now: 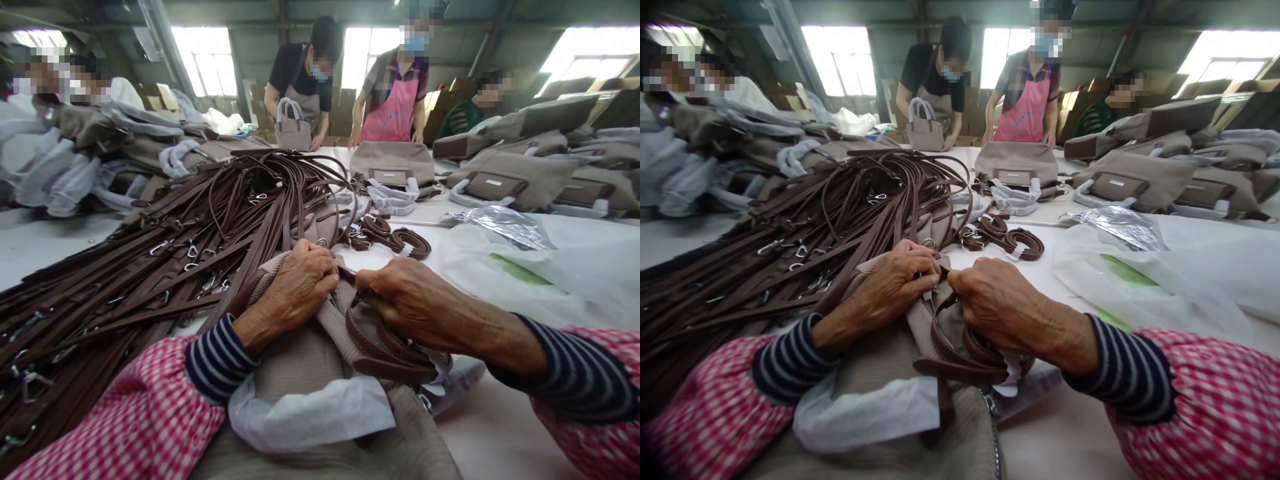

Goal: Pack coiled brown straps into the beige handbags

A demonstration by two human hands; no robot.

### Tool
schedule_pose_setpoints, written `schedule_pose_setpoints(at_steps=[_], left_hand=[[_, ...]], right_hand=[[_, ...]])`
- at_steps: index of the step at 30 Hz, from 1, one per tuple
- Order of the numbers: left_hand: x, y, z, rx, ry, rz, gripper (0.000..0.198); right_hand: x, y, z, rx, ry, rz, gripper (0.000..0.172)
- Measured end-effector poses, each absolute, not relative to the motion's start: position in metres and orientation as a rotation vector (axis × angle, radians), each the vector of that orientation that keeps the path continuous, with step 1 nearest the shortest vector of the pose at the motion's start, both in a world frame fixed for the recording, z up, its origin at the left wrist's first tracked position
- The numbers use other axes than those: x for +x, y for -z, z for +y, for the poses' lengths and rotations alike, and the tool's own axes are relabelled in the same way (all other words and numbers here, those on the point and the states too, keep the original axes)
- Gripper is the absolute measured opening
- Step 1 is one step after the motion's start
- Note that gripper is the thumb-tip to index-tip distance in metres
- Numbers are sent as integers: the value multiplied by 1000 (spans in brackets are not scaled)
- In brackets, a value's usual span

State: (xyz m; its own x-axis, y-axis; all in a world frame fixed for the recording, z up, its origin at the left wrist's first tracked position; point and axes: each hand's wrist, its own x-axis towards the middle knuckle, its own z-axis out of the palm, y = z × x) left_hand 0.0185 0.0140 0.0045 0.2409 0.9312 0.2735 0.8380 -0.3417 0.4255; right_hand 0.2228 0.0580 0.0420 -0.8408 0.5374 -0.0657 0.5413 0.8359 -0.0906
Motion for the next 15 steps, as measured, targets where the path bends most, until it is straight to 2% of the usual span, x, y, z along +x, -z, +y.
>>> schedule_pose_setpoints(at_steps=[15], left_hand=[[20,-6,13,2355,-744,1681,30]], right_hand=[[220,-29,68,825,301,3059,14]])
